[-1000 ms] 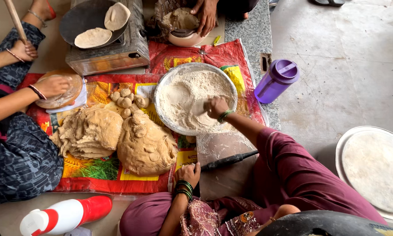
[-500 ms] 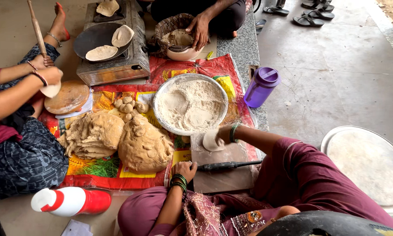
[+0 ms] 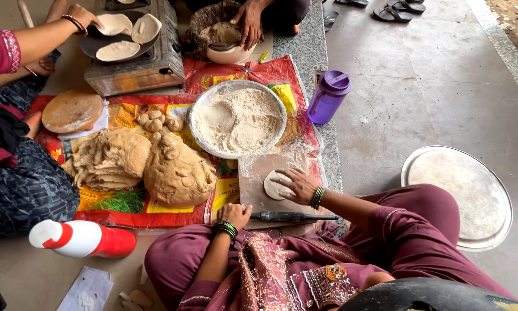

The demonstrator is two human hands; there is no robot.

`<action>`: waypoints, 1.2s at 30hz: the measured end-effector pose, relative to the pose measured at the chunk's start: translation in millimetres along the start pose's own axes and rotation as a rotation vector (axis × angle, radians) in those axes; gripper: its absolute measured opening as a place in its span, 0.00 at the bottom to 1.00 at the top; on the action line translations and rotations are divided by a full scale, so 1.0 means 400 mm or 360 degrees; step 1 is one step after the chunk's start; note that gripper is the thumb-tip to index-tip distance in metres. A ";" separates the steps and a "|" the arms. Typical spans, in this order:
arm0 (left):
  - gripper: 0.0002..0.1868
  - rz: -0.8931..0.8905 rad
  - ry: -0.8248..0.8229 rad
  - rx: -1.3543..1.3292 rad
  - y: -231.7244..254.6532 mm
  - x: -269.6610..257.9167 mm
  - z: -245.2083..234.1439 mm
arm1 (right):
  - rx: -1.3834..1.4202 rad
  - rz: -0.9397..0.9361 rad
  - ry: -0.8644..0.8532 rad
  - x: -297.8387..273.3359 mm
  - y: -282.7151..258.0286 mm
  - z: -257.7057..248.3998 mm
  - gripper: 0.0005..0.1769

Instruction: The person coats dough balls in flour from a bowl and flattens them into flatbreads on a board using a rolling pin and hands.

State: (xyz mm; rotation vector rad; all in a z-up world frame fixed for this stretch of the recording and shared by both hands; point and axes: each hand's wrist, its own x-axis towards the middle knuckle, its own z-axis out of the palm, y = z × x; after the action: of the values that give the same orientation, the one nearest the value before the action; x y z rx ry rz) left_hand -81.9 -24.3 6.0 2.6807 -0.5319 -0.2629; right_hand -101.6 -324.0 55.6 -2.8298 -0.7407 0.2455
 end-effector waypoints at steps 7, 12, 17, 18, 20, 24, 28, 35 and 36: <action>0.25 -0.0196 0.0386 -0.0234 -0.005 0.027 0.005 | 0.0276 0.0304 -0.0309 -0.013 0.080 -0.055 0.28; 0.29 -0.0612 0.0280 -0.0168 0.030 0.071 0.052 | 0.0119 0.0843 -0.0114 -0.113 0.108 -0.016 0.40; 0.32 -0.0436 0.0057 0.0206 0.019 0.258 0.004 | -0.0180 0.0773 0.0303 -0.022 0.224 0.045 0.45; 0.32 -0.0420 0.0060 0.0218 0.024 0.315 -0.019 | -0.0060 0.0817 0.0315 0.027 0.264 0.024 0.45; 0.24 -0.0447 0.0118 0.0419 0.042 0.391 -0.050 | 0.0058 0.0859 0.0340 0.047 0.292 0.010 0.46; 0.37 -0.0151 0.0084 0.0363 0.099 0.217 0.033 | 0.0084 0.0753 0.0342 -0.071 0.251 0.064 0.45; 0.35 0.0170 0.0425 0.0432 0.099 0.059 0.088 | -0.0321 0.0615 0.0134 -0.192 0.167 0.109 0.44; 0.38 -0.0009 0.0572 0.0337 0.089 0.442 -0.025 | 0.0124 0.0980 0.0253 0.088 0.324 -0.032 0.45; 0.35 -0.0058 0.0478 0.0301 0.102 0.414 -0.005 | 0.0120 0.0976 0.0275 0.074 0.323 -0.032 0.45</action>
State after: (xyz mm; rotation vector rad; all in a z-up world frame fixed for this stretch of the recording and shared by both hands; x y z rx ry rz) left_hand 56.0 -124.4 7.4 2.8411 -0.4333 0.1881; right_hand -13.5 -421.6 33.8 -2.8740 0.1819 0.1099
